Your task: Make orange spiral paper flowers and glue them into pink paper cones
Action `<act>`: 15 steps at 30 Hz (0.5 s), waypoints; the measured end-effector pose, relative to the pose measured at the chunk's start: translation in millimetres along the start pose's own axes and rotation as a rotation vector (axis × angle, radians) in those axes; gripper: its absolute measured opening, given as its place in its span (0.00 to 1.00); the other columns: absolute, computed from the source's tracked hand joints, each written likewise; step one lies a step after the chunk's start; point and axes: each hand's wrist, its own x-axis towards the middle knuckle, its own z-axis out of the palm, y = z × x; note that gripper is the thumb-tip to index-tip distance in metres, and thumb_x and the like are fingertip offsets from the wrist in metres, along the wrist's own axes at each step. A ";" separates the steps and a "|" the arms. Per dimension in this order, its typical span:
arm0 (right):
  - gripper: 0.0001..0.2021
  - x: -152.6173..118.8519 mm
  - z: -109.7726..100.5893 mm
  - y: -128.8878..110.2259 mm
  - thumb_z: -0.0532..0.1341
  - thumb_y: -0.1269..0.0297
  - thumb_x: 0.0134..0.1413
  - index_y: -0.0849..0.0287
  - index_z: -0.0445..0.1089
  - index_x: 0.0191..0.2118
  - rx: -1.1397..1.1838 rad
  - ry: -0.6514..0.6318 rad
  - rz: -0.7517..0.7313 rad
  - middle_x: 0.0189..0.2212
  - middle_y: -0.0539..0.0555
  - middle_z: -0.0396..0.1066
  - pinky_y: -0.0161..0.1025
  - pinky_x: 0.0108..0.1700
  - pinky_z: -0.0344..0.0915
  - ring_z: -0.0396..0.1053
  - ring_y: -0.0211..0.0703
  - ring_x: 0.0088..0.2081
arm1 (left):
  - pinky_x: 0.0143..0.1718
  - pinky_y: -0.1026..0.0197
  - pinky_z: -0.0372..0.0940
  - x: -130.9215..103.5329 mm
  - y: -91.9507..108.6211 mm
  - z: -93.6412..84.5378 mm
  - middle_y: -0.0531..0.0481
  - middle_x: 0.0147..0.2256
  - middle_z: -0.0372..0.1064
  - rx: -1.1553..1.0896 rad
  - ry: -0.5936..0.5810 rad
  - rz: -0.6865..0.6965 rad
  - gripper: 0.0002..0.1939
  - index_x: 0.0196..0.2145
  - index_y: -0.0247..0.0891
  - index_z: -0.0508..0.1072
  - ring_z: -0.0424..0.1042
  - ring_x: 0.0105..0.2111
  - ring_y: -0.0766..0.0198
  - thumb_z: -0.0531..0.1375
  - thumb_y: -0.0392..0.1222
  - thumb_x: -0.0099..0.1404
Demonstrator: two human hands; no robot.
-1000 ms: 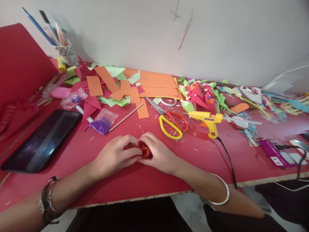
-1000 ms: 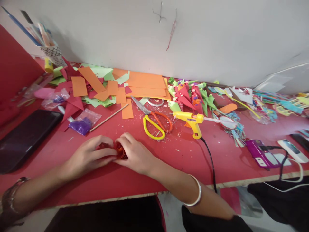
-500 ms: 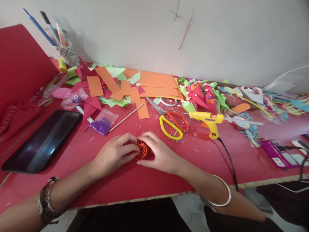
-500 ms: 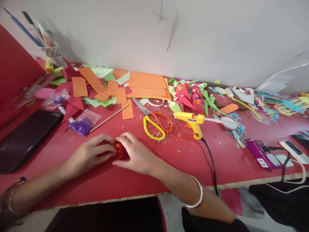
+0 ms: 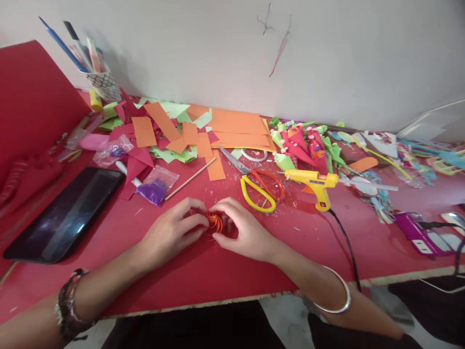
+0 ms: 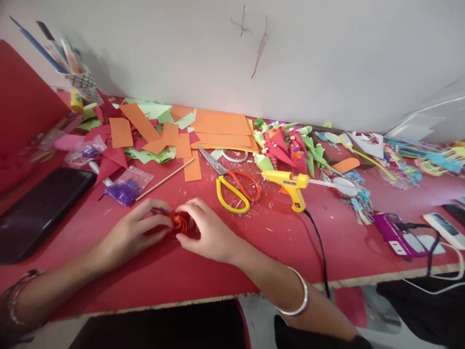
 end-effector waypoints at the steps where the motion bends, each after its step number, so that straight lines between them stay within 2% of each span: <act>1: 0.18 0.0 0.4 0.1 0.58 0.72 0.47 0.58 0.58 0.46 0.011 0.002 0.003 0.41 0.54 0.59 0.38 0.42 0.64 0.62 0.38 0.39 | 0.35 0.65 0.64 -0.2 0.1 0.0 0.48 0.38 0.58 0.021 0.017 0.000 0.05 0.33 0.39 0.67 0.64 0.36 0.66 0.52 0.34 0.62; 7: 0.20 -0.2 2.6 2.0 0.58 0.71 0.46 0.58 0.57 0.47 0.051 0.020 0.048 0.41 0.54 0.59 0.36 0.39 0.65 0.63 0.38 0.39 | 0.32 0.67 0.62 -0.5 0.3 0.5 0.51 0.34 0.57 0.017 0.025 -0.026 0.05 0.35 0.39 0.66 0.63 0.32 0.69 0.52 0.34 0.62; 15: 0.26 0.0 -0.2 0.2 0.63 0.66 0.44 0.56 0.56 0.50 0.013 -0.053 0.014 0.44 0.54 0.58 0.41 0.48 0.61 0.61 0.41 0.46 | 0.37 0.66 0.63 -0.9 -1.2 3.0 0.50 0.37 0.60 -0.143 -0.046 -0.101 0.05 0.35 0.38 0.64 0.65 0.36 0.68 0.52 0.33 0.62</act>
